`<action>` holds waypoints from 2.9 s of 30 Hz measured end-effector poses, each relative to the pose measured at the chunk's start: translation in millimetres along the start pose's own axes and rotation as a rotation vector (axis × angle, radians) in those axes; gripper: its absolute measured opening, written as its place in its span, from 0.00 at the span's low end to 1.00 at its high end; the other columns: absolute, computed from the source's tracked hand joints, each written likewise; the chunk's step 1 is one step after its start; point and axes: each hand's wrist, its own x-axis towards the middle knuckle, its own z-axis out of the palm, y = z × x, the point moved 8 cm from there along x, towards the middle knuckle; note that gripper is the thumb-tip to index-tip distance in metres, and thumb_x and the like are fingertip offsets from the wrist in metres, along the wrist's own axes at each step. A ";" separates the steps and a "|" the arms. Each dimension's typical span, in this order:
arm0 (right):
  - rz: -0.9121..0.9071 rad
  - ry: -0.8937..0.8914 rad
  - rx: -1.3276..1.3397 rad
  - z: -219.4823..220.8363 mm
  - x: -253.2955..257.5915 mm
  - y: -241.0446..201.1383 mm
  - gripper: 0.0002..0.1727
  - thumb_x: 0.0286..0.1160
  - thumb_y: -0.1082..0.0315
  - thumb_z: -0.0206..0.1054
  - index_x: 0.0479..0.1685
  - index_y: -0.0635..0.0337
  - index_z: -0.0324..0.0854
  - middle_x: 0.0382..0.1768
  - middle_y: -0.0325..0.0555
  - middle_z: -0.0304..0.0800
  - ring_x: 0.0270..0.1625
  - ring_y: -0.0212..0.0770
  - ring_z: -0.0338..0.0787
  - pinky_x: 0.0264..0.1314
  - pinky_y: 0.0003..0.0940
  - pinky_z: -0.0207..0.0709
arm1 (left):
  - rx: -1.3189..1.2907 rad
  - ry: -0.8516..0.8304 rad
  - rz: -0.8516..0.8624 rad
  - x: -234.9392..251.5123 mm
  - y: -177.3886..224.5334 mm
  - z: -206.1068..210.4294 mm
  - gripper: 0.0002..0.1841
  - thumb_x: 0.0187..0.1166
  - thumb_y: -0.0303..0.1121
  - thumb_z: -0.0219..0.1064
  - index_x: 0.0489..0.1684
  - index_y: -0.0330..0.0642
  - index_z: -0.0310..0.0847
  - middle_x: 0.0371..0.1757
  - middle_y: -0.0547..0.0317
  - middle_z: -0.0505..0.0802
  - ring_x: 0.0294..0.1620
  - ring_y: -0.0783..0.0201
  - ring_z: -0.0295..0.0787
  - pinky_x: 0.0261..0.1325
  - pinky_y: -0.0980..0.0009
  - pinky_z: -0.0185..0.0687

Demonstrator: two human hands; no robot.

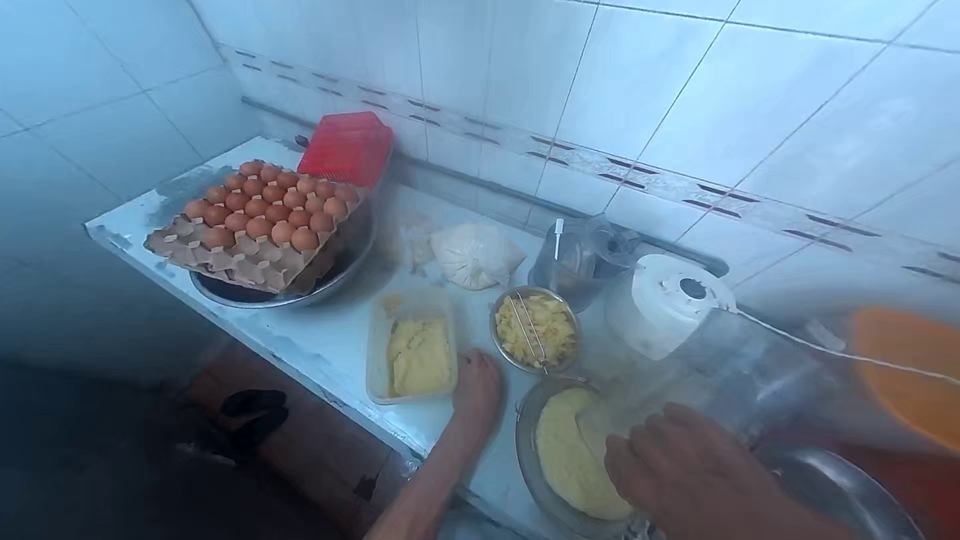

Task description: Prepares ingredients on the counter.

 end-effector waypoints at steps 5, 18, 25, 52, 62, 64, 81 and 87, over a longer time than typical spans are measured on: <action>0.027 0.054 0.010 12.1 -0.7 -1.2 0.22 0.84 0.56 0.53 0.20 0.56 0.77 0.10 0.43 0.70 0.13 0.48 0.77 0.16 0.42 0.69 | -0.044 -0.050 0.016 -22.4 5.6 11.9 0.19 0.83 0.20 0.51 0.68 0.26 0.78 0.68 0.32 0.84 0.67 0.35 0.83 0.65 0.50 0.84; 0.108 0.023 0.063 6.0 -7.8 21.6 0.23 0.83 0.52 0.55 0.19 0.54 0.77 0.09 0.44 0.71 0.14 0.50 0.79 0.17 0.45 0.70 | -0.416 0.343 0.146 -113.6 -53.5 -134.3 0.08 0.75 0.36 0.68 0.43 0.47 0.93 0.38 0.59 0.94 0.39 0.62 0.94 0.46 0.59 0.92; 0.108 0.093 0.055 -11.6 -6.0 20.6 0.24 0.85 0.52 0.54 0.20 0.54 0.77 0.10 0.44 0.71 0.13 0.49 0.78 0.15 0.44 0.67 | -0.146 0.272 -0.065 -25.7 -140.2 -132.5 0.11 0.75 0.30 0.73 0.51 0.40 0.91 0.50 0.45 0.94 0.53 0.44 0.92 0.57 0.44 0.88; -0.086 0.117 -0.008 -35.8 -20.0 5.8 0.16 0.86 0.66 0.49 0.28 0.56 0.76 0.14 0.40 0.70 0.16 0.43 0.73 0.18 0.38 0.64 | -1.514 0.272 0.352 -84.6 4.4 -91.7 0.34 0.94 0.54 0.36 0.76 0.38 0.78 0.74 0.52 0.88 0.77 0.54 0.83 0.82 0.53 0.77; 0.112 0.279 0.031 -19.9 -30.9 -6.1 0.18 0.87 0.56 0.53 0.27 0.51 0.78 0.14 0.37 0.73 0.18 0.41 0.76 0.21 0.37 0.69 | -1.660 0.364 0.281 -92.1 71.4 -51.5 0.42 0.89 0.65 0.30 0.87 0.43 0.67 0.86 0.54 0.76 0.88 0.59 0.66 0.91 0.55 0.60; 0.155 0.319 -0.002 -27.5 -33.1 -4.3 0.19 0.87 0.56 0.53 0.27 0.52 0.79 0.14 0.38 0.74 0.18 0.42 0.76 0.21 0.37 0.69 | -1.708 0.385 0.316 -93.3 72.6 -58.4 0.41 0.89 0.64 0.29 0.90 0.45 0.62 0.89 0.55 0.71 0.91 0.59 0.61 0.92 0.54 0.56; 0.235 0.410 0.026 -22.0 -43.7 1.3 0.21 0.86 0.53 0.54 0.23 0.50 0.76 0.13 0.36 0.71 0.17 0.40 0.75 0.20 0.35 0.67 | -1.629 0.540 0.496 -100.3 77.3 -78.9 0.43 0.86 0.69 0.31 0.94 0.50 0.54 0.94 0.59 0.62 0.95 0.57 0.50 0.95 0.48 0.47; 0.206 0.425 -0.007 -19.6 -47.5 -6.6 0.19 0.87 0.54 0.55 0.25 0.51 0.76 0.13 0.37 0.71 0.17 0.40 0.74 0.23 0.36 0.67 | -1.571 0.526 0.530 -99.0 79.9 -77.8 0.43 0.86 0.70 0.30 0.95 0.52 0.52 0.94 0.60 0.62 0.95 0.56 0.51 0.94 0.46 0.49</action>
